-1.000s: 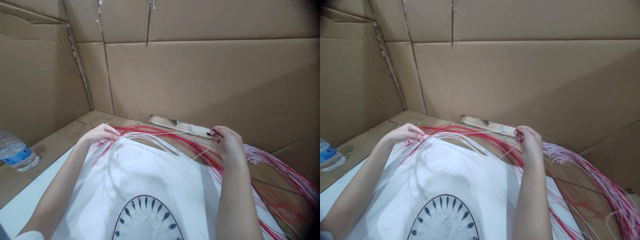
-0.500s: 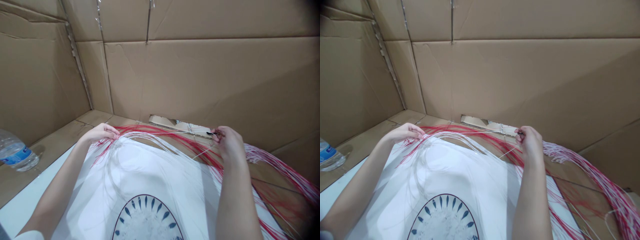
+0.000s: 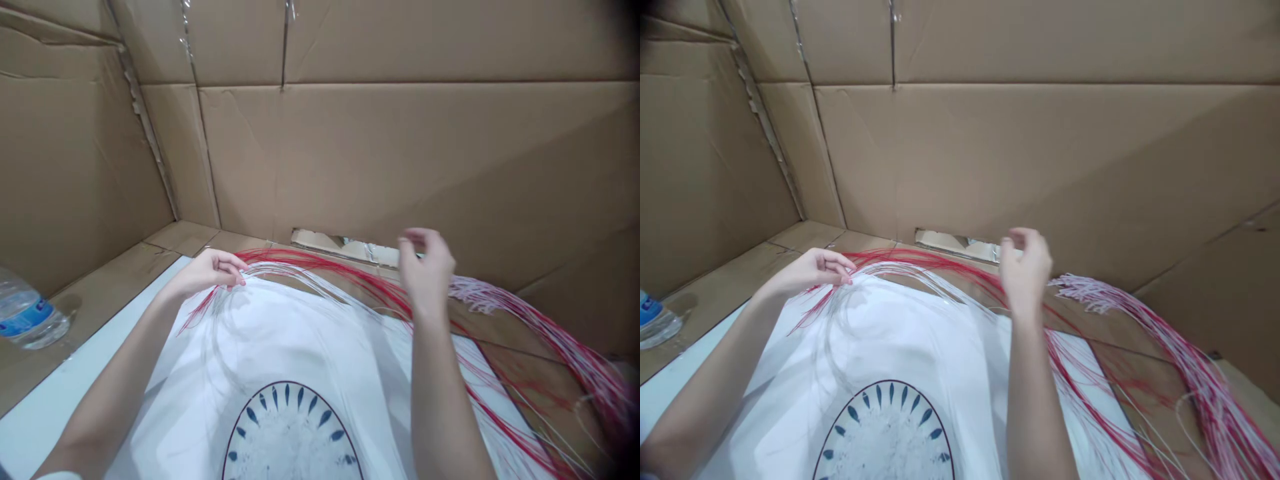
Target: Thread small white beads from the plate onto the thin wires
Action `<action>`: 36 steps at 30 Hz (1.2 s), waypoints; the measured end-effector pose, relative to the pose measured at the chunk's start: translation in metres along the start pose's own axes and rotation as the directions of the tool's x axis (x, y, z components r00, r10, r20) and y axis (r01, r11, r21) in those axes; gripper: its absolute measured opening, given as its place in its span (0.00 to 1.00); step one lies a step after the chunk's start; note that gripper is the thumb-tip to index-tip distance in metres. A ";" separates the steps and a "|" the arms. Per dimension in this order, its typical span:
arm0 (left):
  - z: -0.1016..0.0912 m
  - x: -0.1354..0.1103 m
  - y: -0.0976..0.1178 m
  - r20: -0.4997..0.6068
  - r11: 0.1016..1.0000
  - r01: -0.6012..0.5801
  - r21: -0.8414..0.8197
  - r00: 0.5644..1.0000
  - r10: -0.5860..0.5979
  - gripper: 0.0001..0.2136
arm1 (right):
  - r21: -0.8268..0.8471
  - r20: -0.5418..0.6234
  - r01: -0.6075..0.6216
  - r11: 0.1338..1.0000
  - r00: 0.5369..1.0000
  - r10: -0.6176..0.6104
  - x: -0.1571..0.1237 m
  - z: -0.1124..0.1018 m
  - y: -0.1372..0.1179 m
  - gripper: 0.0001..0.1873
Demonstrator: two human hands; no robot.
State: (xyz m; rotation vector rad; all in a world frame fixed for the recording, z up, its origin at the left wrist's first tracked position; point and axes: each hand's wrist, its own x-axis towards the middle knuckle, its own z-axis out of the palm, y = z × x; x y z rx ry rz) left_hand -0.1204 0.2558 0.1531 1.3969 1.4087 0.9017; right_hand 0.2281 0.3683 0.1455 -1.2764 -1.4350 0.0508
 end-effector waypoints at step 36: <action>0.168 -0.113 -0.039 0.345 0.980 -0.186 0.074 0.927 0.150 0.17 | 0.092 0.649 0.362 0.928 0.685 -0.332 -0.242 -0.117 -0.052 0.12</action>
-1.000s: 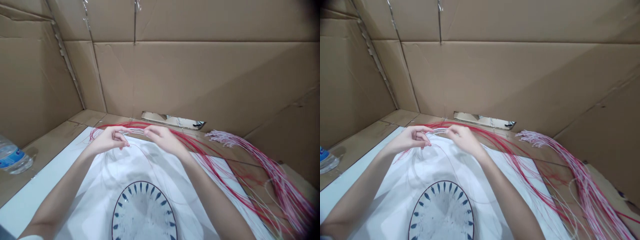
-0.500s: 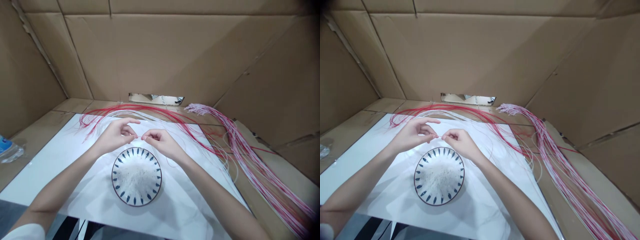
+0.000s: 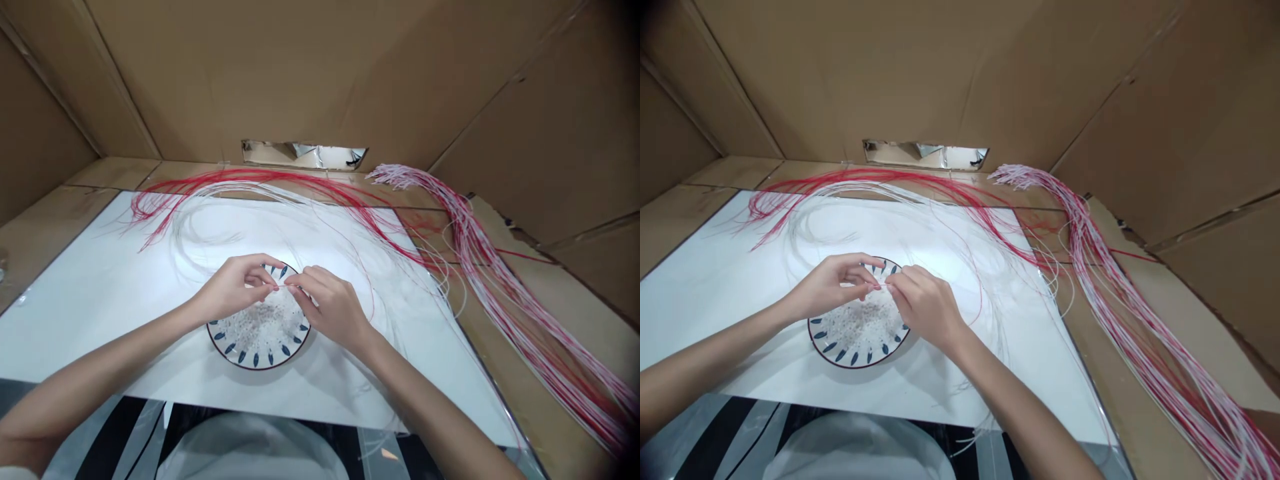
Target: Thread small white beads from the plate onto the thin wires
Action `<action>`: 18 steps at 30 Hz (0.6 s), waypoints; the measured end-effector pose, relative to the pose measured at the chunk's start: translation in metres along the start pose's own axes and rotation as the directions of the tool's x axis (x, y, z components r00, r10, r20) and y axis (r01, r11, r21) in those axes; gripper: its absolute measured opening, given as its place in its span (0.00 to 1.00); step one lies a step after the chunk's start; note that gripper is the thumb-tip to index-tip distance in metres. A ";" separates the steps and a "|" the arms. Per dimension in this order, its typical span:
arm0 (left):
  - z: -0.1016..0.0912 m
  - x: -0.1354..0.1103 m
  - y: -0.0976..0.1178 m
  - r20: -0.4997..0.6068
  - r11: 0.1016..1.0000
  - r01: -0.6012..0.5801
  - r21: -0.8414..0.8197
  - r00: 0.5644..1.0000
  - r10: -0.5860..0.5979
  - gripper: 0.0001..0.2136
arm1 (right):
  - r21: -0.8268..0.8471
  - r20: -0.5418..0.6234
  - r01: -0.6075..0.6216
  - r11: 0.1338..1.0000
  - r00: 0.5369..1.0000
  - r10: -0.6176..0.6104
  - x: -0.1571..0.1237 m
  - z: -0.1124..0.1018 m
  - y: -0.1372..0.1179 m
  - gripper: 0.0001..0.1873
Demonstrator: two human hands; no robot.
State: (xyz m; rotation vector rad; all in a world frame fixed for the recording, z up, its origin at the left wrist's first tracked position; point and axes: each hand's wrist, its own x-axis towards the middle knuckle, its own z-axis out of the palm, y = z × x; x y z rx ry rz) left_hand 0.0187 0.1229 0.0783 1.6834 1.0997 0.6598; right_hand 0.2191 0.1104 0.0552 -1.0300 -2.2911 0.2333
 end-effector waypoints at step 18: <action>0.016 -0.027 -0.028 0.300 0.672 -0.493 0.552 0.870 0.391 0.06 | 0.424 -0.056 -0.412 0.807 0.877 0.477 -0.013 -0.012 0.005 0.05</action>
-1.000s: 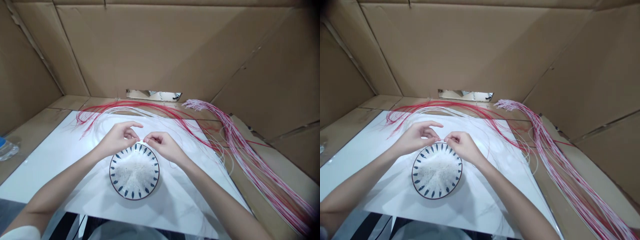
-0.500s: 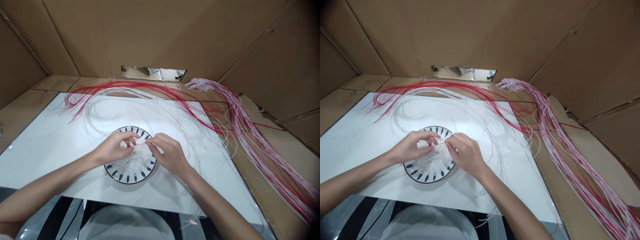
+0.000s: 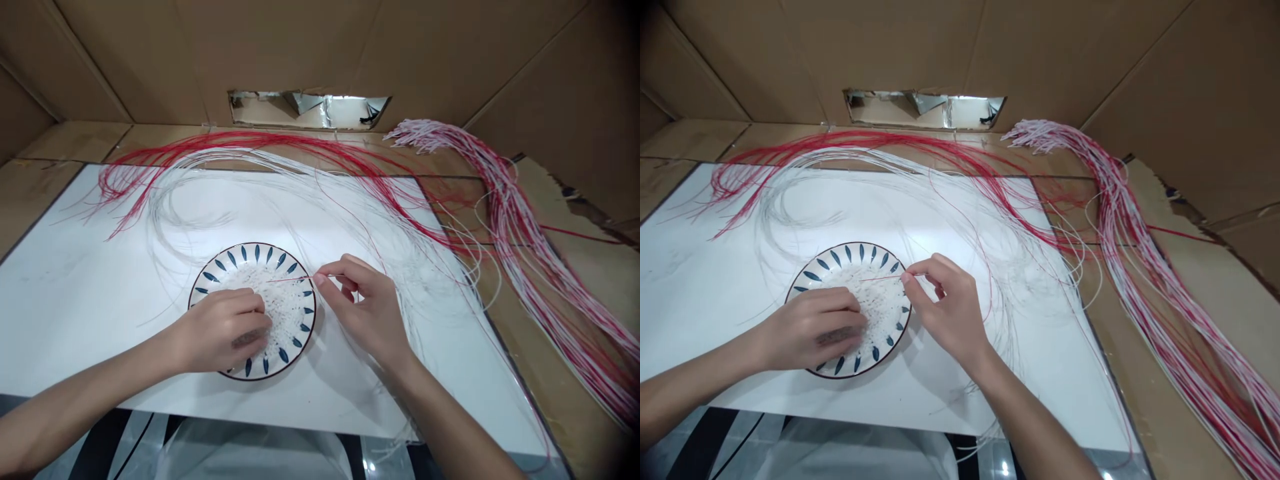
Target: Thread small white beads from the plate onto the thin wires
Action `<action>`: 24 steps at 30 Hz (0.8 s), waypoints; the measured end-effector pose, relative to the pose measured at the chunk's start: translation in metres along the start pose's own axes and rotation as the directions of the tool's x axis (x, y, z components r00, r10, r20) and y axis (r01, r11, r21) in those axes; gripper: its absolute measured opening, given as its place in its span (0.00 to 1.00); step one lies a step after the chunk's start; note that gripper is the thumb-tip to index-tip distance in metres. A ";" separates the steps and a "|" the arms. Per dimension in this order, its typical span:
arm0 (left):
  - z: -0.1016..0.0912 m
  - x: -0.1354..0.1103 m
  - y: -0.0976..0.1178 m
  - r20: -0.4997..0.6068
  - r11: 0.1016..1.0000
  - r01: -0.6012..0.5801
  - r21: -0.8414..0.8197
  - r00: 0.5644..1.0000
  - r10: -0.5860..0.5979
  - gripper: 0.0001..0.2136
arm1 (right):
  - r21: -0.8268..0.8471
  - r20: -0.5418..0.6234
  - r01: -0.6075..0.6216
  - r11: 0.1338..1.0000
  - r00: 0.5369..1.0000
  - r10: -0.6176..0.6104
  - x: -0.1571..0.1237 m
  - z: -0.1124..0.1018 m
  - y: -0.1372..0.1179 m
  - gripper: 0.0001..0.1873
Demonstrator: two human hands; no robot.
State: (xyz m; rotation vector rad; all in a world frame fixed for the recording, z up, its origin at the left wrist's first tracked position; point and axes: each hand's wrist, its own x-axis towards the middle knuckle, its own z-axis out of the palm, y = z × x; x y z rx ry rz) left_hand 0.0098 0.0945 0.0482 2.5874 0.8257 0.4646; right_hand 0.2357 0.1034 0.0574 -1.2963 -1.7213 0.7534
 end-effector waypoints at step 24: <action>-0.016 0.001 0.002 -0.088 0.709 0.414 -0.570 0.828 -0.554 0.06 | 0.296 0.209 -0.186 0.937 0.970 0.127 -0.007 0.011 -0.005 0.07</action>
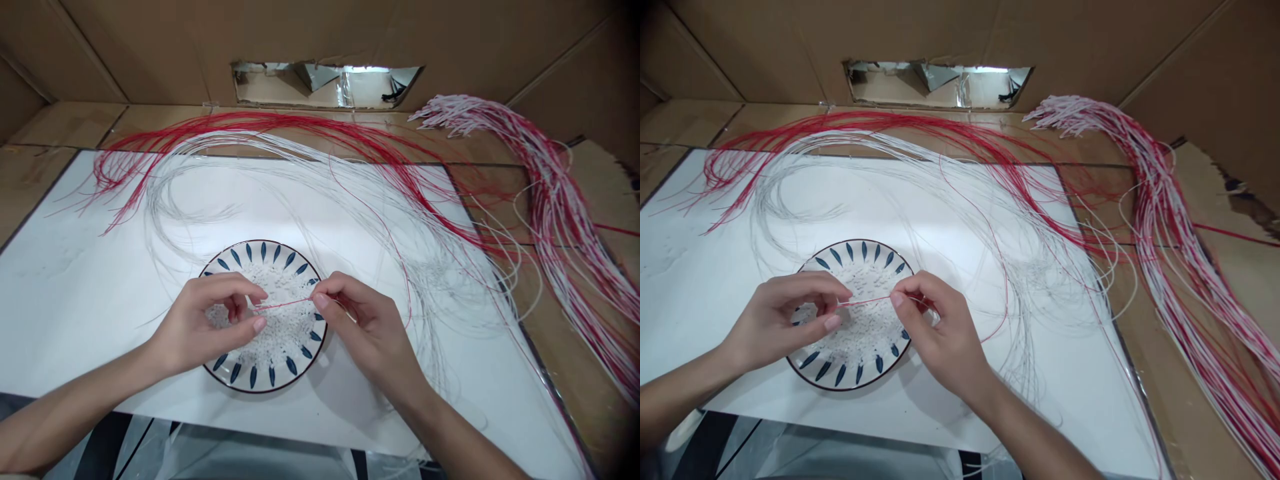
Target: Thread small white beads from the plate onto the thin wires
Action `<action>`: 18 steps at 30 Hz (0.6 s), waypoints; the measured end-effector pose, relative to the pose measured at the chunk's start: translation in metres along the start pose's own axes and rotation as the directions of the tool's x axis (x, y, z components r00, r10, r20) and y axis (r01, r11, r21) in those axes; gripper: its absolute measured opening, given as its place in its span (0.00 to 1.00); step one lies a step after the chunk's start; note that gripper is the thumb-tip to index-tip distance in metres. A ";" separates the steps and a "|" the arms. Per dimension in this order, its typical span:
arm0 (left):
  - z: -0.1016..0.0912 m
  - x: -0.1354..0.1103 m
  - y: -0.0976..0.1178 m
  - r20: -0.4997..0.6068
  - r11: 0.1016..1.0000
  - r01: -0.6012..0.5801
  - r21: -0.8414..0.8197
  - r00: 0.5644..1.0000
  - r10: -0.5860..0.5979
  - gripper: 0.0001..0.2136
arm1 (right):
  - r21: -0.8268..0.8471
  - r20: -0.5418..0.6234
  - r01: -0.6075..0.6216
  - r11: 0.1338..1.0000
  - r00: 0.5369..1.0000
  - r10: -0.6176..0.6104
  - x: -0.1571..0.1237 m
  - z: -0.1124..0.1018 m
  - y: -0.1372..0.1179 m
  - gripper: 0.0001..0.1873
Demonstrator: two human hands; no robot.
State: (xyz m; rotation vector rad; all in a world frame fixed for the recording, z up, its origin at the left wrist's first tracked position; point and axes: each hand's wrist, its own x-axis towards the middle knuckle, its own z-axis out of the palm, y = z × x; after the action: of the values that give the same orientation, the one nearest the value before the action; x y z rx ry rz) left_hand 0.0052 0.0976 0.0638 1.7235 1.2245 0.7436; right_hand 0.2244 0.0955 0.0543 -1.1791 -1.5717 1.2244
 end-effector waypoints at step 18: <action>0.004 0.000 0.008 0.141 0.964 0.210 -0.161 0.972 -0.188 0.08 | -0.483 0.126 0.381 0.789 0.921 -0.368 -0.007 0.011 -0.001 0.11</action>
State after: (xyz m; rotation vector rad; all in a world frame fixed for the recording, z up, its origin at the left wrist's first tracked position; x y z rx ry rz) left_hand 0.0122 0.0948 0.0694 1.4563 1.1891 0.5959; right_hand 0.2157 0.0859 0.0521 -1.0777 -2.1011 0.5809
